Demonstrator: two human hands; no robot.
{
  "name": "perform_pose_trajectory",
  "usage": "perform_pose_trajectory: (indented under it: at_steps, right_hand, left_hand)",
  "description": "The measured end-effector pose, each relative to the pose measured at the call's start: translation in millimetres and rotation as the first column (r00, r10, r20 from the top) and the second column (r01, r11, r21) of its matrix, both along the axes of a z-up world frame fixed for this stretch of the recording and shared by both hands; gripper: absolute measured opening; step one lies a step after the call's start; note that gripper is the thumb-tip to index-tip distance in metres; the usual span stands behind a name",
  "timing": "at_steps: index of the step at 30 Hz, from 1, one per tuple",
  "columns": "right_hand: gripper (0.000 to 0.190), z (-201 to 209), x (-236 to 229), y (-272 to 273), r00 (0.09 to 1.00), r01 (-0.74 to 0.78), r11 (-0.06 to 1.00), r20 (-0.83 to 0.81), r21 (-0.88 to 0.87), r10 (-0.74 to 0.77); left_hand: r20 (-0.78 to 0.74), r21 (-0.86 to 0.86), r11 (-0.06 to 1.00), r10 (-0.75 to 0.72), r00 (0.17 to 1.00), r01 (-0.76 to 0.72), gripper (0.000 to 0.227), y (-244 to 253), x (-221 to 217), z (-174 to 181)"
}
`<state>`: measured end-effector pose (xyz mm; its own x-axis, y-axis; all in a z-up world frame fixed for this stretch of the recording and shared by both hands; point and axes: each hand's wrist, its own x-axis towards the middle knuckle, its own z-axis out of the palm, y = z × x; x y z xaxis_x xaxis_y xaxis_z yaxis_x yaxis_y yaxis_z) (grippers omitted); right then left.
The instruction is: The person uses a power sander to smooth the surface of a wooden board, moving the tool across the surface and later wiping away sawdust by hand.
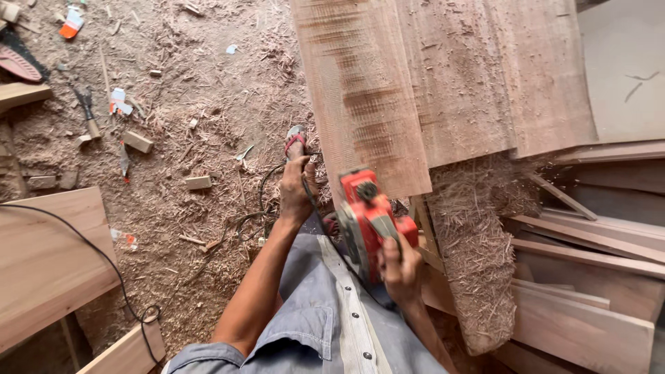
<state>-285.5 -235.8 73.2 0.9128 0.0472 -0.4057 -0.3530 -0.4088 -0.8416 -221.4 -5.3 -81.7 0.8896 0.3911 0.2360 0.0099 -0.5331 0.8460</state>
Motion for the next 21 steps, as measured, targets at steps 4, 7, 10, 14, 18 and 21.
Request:
perform_pose_trajectory:
  at_steps: [4,7,10,14,18,21]
  right_hand:
    - [0.044,2.4,-3.9,-14.5,0.992,0.124,0.985,-0.030,0.119,-0.121]
    - [0.044,-6.8,21.1,-10.1,0.988,0.137,0.976,-0.094,0.169,-0.123]
    - [0.046,-17.8,64.3,10.6,0.990,0.115,0.967,-0.102,0.226,-0.094]
    - [0.044,-32.5,149.1,50.8,0.999,0.034,0.978,-0.046,0.205,-0.025]
    - [0.045,-54.6,233.2,98.0,0.999,0.034,0.963,0.002,0.268,-0.036]
    - [0.051,-71.3,295.2,130.8,0.998,0.060,0.965,-0.013,0.256,-0.059]
  left_hand:
    - [-0.019,0.052,0.996,-0.065,0.998,0.066,0.046,-16.0,8.7,1.0]
    - [-0.194,-0.168,0.982,-0.123,0.973,0.091,0.052,-22.6,17.6,-1.7]
    - [-0.158,-0.135,0.989,-0.079,0.984,0.058,0.049,-16.1,31.5,0.1]
    - [-0.166,-0.227,0.972,-0.104,0.981,0.064,0.048,-1.5,49.8,21.7]
    - [-0.327,-0.088,0.996,-0.057,0.943,0.030,0.047,6.8,66.4,24.1]
    - [-0.155,0.076,0.996,-0.040,0.987,0.052,0.046,8.1,71.7,6.2]
